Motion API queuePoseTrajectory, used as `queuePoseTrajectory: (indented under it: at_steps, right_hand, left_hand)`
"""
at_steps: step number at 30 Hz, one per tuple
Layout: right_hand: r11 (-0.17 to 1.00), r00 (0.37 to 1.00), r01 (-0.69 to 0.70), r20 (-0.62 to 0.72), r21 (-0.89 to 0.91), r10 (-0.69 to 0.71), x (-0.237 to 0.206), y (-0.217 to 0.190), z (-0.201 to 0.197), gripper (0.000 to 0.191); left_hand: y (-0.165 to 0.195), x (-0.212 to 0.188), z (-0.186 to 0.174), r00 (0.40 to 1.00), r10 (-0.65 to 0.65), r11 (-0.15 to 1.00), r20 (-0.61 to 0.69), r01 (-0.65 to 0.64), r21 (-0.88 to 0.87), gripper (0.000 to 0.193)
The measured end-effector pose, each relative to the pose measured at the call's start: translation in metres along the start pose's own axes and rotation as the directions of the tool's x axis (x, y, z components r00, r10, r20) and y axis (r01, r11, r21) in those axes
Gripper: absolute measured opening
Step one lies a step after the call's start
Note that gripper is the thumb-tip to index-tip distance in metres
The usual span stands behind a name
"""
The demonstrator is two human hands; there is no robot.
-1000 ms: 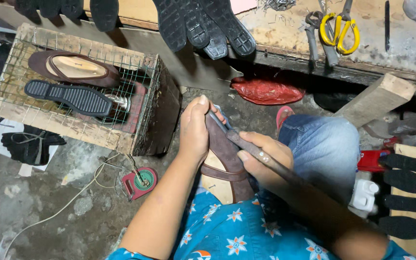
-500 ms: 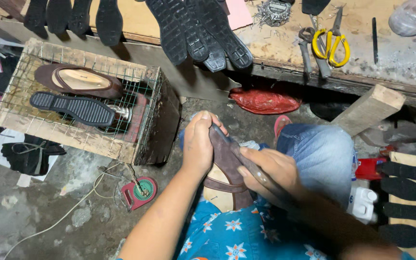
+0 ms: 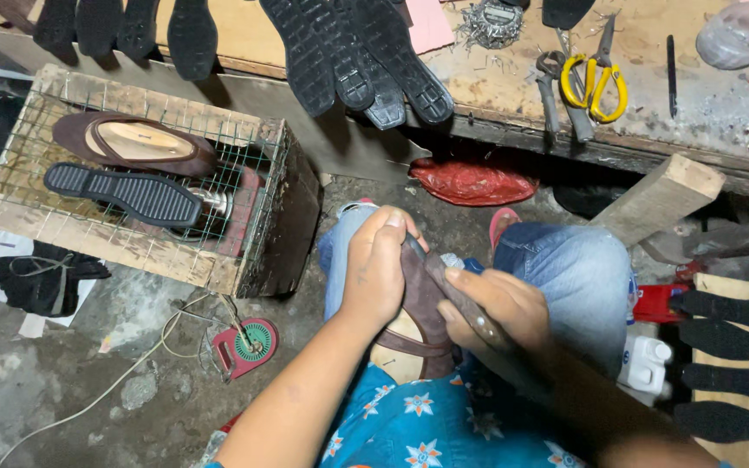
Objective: The person uses a curved metal tool to press and shape the sole and upper of a brown shoe held on their lap. They repeatedly run the tool along the edges and surface of the shoe, rotating it to access different areas.
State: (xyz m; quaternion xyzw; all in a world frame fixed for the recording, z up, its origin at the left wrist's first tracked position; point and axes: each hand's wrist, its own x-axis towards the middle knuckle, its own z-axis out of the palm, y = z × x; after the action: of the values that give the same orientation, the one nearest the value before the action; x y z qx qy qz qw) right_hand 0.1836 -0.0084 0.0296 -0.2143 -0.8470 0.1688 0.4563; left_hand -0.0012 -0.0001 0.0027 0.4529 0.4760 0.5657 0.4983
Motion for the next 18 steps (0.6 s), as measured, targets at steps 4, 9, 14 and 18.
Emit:
queuePoseTrajectory:
  at_steps: [4, 9, 14, 18]
  right_hand:
    - [0.998, 0.999, -0.044, -0.017, -0.041, 0.043, -0.005, 0.003, -0.001, 0.057]
    - [0.999, 0.999, -0.03, 0.043, -0.029, 0.031, -0.017, -0.008, -0.007, 0.059]
    - [0.996, 0.999, 0.017, 0.03, -0.085, -0.015, -0.017, -0.001, -0.005, 0.06]
    - [0.998, 0.999, -0.004, 0.052, -0.056, 0.007, -0.015, -0.001, -0.007, 0.059]
  left_hand:
    - [0.002, -0.007, 0.007, 0.998, 0.064, 0.986, 0.018, -0.066, 0.153, 0.037]
    - [0.004, -0.002, -0.002, 0.999, -0.038, 0.999, -0.012, 0.038, -0.003, 0.036]
    - [-0.001, -0.002, 0.002, 0.997, 0.073, 0.996, 0.023, -0.074, 0.057, 0.038]
    - [-0.001, -0.002, -0.001, 1.0, -0.015, 1.0, 0.011, 0.015, 0.015, 0.036]
